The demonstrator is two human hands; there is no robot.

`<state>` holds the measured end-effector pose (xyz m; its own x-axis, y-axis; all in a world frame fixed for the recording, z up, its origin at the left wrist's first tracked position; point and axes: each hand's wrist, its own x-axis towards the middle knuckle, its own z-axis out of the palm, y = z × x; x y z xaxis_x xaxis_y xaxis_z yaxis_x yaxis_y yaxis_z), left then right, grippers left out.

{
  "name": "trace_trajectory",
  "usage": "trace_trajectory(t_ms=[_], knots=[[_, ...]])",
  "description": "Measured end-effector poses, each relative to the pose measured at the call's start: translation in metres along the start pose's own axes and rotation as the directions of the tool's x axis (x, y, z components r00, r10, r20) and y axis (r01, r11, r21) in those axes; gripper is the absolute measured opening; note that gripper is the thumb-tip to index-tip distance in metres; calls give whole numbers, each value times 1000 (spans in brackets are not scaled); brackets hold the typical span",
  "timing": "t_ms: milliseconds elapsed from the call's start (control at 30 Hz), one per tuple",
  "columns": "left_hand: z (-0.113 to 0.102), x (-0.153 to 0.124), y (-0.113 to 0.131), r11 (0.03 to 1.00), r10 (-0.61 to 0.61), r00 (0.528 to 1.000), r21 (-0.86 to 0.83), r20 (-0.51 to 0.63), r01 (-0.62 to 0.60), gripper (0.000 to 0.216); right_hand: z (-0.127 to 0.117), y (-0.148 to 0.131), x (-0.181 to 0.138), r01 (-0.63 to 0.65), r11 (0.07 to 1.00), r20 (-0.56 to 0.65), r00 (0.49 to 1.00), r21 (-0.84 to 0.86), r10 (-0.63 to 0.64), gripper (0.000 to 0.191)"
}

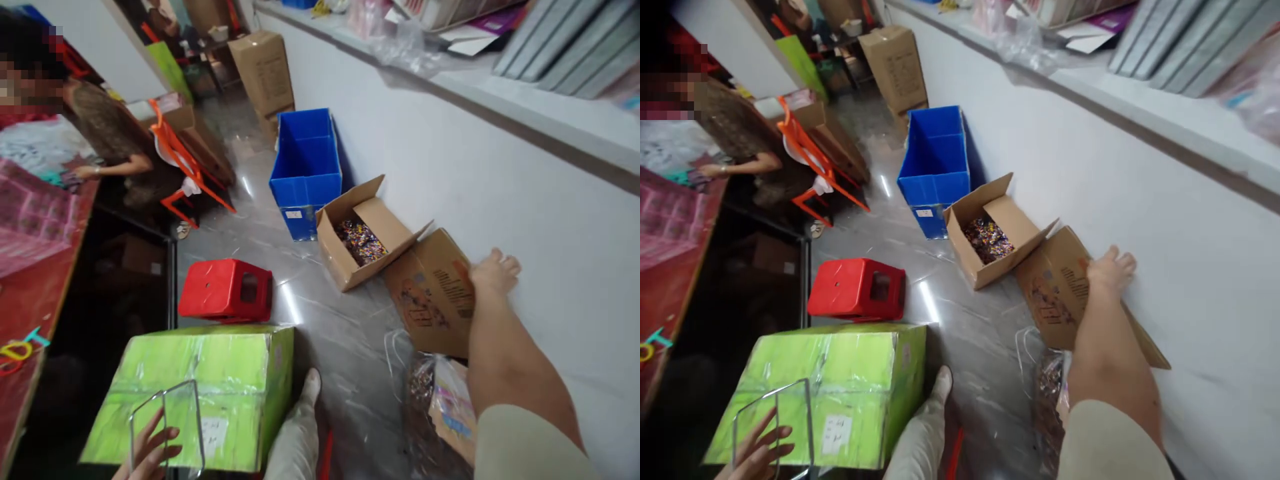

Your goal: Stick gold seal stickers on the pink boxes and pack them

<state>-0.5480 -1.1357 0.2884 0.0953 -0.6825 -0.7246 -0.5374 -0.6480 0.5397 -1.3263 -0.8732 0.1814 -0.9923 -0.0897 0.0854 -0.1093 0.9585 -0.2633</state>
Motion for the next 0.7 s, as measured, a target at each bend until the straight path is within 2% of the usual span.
trace_trajectory(t_ms=[67,200,267,300,367,433,500,533,567,600,633,667,700], knots=[[10,-14,-1,999,-23,999,-41,-22,22,152,12,-6,-26,-16,999,38,999,51,14,40],[12,-44,-17,996,60,996,-65,-66,-64,118,25,-32,-95,-9,975,171,985,224,-30,55],[11,-55,-28,990,107,993,-92,-45,-111,107,31,-56,-140,-12,940,321,941,341,-105,55],[11,-57,-33,986,117,992,-115,-51,-122,104,33,-71,-169,-23,916,420,893,401,-161,51],[14,-59,-44,976,103,988,-180,-112,-122,104,34,-104,-244,-69,859,613,729,507,-304,46],[20,-60,-54,952,67,974,-277,-218,-128,109,27,-133,-338,-128,798,736,492,589,-465,55],[25,-62,-63,911,26,954,-387,-297,-145,117,11,-153,-438,-162,752,766,226,638,-602,73],[27,-64,-68,884,7,946,-440,-324,-158,122,0,-159,-485,-191,738,759,66,647,-648,81],[26,-66,-73,858,-8,939,-484,-343,-170,125,-12,-162,-527,-283,748,746,-137,601,-651,88],[24,-69,-78,837,-16,935,-516,-353,-181,128,-24,-165,-564,-344,765,725,-265,545,-635,92],[21,-72,-84,817,-20,934,-544,-358,-191,128,-35,-167,-594,-378,786,708,-354,490,-612,95],[17,-75,-91,798,-23,932,-569,-360,-200,127,-46,-170,-619,-402,802,706,-395,442,-587,97],[11,-79,-99,781,-28,931,-590,-363,-206,126,-54,-174,-638,-412,809,720,-392,418,-572,99]])
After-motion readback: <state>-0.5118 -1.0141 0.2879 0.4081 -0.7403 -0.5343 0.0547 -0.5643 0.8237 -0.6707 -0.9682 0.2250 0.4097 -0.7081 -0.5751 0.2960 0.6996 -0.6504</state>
